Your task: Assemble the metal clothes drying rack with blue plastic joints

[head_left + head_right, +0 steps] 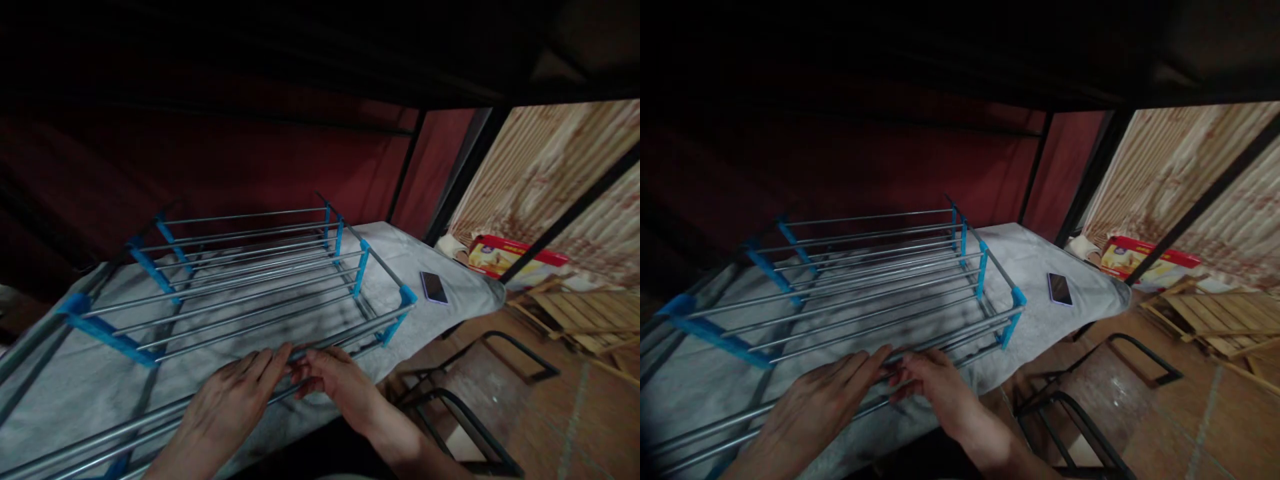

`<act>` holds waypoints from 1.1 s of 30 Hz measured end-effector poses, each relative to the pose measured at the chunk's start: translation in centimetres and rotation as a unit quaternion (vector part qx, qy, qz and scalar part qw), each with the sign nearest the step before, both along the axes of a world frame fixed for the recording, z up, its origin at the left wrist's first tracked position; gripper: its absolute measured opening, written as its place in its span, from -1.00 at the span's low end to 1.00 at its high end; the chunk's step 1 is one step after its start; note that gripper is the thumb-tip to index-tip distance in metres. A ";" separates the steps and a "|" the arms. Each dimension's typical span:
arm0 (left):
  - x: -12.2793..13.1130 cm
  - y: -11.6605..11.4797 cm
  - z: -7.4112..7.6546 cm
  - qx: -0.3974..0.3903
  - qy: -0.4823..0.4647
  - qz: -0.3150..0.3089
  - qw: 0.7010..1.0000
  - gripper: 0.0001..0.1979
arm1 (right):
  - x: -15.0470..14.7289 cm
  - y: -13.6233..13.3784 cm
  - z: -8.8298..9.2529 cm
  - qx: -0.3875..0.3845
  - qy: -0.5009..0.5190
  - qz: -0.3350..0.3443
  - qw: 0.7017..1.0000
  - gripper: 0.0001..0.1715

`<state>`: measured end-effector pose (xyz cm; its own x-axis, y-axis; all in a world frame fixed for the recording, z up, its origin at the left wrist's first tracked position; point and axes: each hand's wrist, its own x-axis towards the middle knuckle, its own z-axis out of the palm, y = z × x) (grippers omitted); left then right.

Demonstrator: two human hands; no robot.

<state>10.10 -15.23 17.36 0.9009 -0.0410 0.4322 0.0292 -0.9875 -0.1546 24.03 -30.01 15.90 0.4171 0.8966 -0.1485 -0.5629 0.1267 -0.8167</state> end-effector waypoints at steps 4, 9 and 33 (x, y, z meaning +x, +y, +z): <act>-0.3 0.5 0.0 -0.012 0.007 0.006 1.000 -0.63 | 1.8 -3.1 0.9 -0.035 -0.144 -0.009 0.989 -0.63; -0.5 0.9 0.2 -0.004 -0.029 -0.019 0.999 -0.67 | 6.6 -7.2 1.7 -0.054 -0.333 -0.365 0.868 -0.68; -1.4 2.9 -1.0 -0.034 0.013 0.024 0.999 -0.61 | 17.2 -7.7 -0.6 -0.171 -0.458 -0.216 0.845 -0.32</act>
<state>8.65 -12.38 16.39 0.9117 0.0311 0.4096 0.0737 -0.9933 -0.0885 41.26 -37.66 15.31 0.7749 0.6012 0.1953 0.3642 -0.1720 -0.9153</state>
